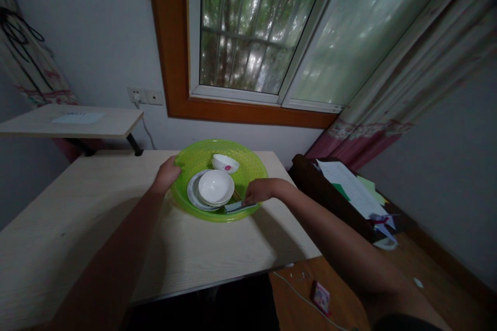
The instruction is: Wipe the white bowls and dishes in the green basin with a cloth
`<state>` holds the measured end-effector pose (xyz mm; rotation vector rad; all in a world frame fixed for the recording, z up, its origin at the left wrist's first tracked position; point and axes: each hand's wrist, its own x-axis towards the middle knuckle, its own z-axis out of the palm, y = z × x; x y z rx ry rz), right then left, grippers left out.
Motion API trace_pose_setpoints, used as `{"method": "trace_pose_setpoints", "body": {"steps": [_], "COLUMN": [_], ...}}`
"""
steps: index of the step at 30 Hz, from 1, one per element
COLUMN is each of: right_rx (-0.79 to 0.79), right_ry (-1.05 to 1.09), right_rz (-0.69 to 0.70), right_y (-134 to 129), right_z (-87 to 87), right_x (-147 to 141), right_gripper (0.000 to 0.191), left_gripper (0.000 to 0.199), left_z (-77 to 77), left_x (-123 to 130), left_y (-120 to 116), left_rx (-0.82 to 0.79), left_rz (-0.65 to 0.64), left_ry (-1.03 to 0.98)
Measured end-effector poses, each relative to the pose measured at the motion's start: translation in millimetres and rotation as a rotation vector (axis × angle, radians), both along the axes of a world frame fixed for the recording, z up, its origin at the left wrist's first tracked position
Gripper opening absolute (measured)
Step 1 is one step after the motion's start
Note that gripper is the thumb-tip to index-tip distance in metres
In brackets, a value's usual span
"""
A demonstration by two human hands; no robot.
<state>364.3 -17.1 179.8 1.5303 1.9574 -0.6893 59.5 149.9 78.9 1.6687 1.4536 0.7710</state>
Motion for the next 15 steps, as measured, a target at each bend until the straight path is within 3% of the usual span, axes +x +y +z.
{"method": "trace_pose_setpoints", "body": {"steps": [6, 12, 15], "right_rx": [0.057, 0.432, 0.56], "right_ry": [-0.117, -0.333, -0.296], "right_rz": [-0.025, -0.156, -0.103], "right_y": [14.5, 29.0, 29.7], "right_z": [-9.0, -32.8, -44.8], "right_x": [21.6, 44.8, 49.3], "right_gripper": [0.044, 0.033, 0.035], "left_gripper": [0.072, 0.073, 0.074], "left_z": [2.1, 0.5, -0.3], "left_x": [0.9, 0.2, -0.1], "left_y": [-0.4, 2.1, 3.0], "left_rx": [-0.009, -0.021, -0.017], "left_rz": [0.012, 0.033, 0.016], "left_ry": [-0.018, -0.021, 0.011]}}
